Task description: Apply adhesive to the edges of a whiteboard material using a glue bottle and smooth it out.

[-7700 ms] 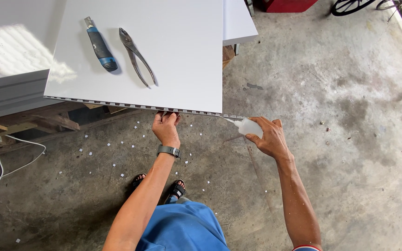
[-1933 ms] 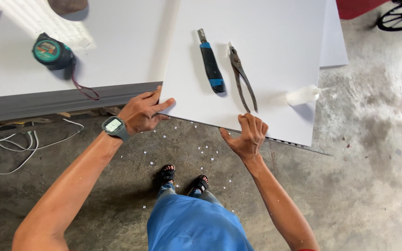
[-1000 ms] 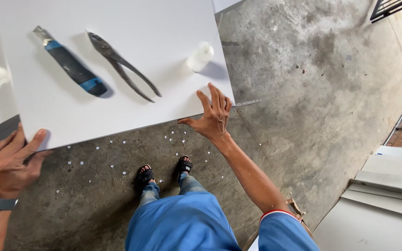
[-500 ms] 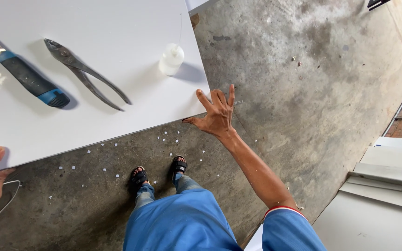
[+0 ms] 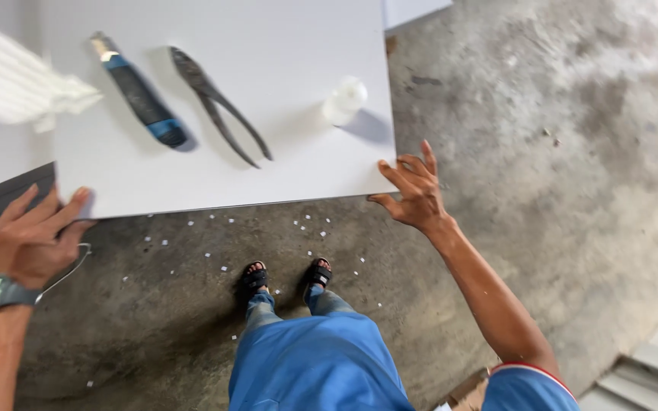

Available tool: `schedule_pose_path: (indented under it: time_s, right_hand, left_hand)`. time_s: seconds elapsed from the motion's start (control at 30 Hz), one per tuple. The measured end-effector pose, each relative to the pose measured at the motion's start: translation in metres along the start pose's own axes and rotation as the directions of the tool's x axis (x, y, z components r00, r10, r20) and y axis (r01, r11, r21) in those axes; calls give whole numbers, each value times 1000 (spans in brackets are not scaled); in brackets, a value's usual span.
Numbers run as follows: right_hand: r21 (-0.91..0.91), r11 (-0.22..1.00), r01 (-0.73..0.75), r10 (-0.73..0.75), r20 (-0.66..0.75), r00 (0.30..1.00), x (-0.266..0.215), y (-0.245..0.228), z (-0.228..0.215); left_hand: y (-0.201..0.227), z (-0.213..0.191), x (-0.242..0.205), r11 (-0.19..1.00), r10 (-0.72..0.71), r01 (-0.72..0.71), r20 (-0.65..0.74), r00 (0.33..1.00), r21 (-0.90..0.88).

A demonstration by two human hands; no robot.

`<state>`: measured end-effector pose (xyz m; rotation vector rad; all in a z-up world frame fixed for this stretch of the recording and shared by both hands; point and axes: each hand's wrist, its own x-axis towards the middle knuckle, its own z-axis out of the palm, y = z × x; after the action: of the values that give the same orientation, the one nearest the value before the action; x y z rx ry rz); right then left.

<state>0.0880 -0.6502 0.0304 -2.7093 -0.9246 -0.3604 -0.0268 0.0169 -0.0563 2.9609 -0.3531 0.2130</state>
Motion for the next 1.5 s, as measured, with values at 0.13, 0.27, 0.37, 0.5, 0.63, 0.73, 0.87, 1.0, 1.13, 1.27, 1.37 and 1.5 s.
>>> schedule_pose_path:
  time_s: [0.13, 0.27, 0.37, 0.5, 0.63, 0.73, 0.87, 1.0, 1.13, 1.27, 1.37, 1.5]
  right_hand:
    - [-18, 999, 32, -32, -24, 999, 4, -6, -5]
    - [-61, 998, 7, -7, 6, 1000, 1, -9, -9]
    - [-58, 998, 3, -3, 7, 1000, 2, -11, -9]
    - [-46, 999, -21, 21, -6, 1000, -2, -9, -5]
    - [-162, 979, -119, 129, 52, 990, 18, -57, -25]
    - [-283, 956, -76, 63, -56, 996, 41, -108, -5]
    - [-35, 996, 87, -88, -30, 996, 62, -149, 64]
    - [5, 995, 100, -99, -130, 987, 86, -170, 61]
    - [-1, 998, 69, -68, -185, 980, 82, -178, 70]
    - [-15, 997, 80, -81, -308, 948, 84, -181, 72]
    - [-11, 998, 56, -56, -369, 928, 84, -190, 82]
    - [-45, 999, 18, -35, -414, 910, 73, -191, 107]
  left_hand:
    - [86, -58, 37, 947, -41, 70, -98, 994, 313]
    - [167, -46, 79, 999, -31, 39, -202, 979, 33]
    - [191, -17, 95, 998, -56, 49, -194, 979, -42]
    - [204, -6, 98, 994, -88, 72, -202, 975, -85]
    - [198, 5, 101, 997, -43, 58, -236, 971, 57]
    - [200, 5, 101, 997, -15, 32, -244, 970, 67]
    - [204, 6, 99, 1000, 7, -6, -234, 972, 5]
    - [210, 2, 101, 1000, 4, -3, -299, 954, 2]
    - [211, -16, 104, 999, 3, -20, -315, 949, -50]
    - [207, -11, 106, 999, 38, -48, -348, 937, -19]
    - [202, -11, 106, 997, 59, -73, -370, 927, -24]
    - [203, 4, 104, 994, 106, -93, -349, 931, 54]
